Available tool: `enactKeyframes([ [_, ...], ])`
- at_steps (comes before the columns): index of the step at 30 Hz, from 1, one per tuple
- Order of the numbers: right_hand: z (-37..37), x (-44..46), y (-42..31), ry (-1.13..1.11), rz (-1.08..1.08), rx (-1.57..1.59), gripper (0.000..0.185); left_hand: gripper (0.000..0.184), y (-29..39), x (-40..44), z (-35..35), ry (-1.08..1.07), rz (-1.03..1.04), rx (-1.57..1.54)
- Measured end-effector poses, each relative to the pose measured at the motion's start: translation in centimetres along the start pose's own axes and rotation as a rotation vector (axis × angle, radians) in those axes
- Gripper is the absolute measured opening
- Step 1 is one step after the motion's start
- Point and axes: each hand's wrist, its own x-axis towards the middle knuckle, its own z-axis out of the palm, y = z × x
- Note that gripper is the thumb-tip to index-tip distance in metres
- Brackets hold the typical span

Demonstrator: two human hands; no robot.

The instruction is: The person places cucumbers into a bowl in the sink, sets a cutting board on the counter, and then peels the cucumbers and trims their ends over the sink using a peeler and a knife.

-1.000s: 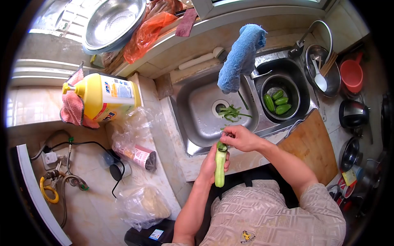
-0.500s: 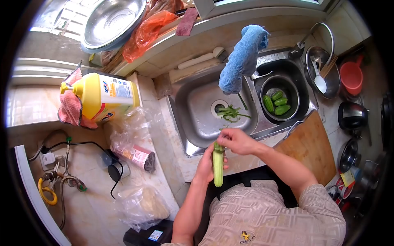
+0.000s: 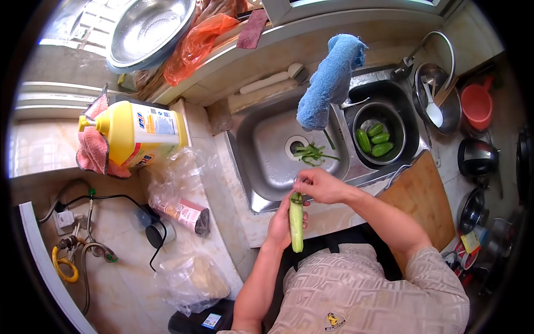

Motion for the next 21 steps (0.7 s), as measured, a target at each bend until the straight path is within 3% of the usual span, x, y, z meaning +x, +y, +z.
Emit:
enactKeyframes([
  [4, -0.8, 1.3, 1.4, 0.036, -0.066, -0.037, 0.024, 0.038, -0.3, 0.3, -0.9, -0.064, -0.007, 0.021],
  [7, -3.1, 2.5, 2.9, 0.205, 0.043, -0.036, 0.025, 0.036, -0.5, -0.3, -0.6, -0.084, -0.008, 0.045],
  [11, -1.3, -0.1, -1.1, 0.083, 0.237, 0.112, 0.023, 0.038, -0.1, -0.9, 0.3, 0.048, -0.019, -0.055],
  [12, -0.9, -0.3, -0.9, 0.113, 0.047, 0.002, 0.023, 0.04, 0.1, -0.8, 0.5, 0.083, -0.031, -0.068],
  [18, -0.3, -1.7, -2.5, 0.005, 0.029, 0.118, 0.021, 0.04, -0.4, -0.2, -1.3, -0.101, -0.043, -0.084],
  [21, 0.8, -1.2, -0.1, -0.091, -0.104, 0.055, 0.02, 0.039, -0.6, -0.2, -0.9, -0.04, -0.021, -0.049],
])
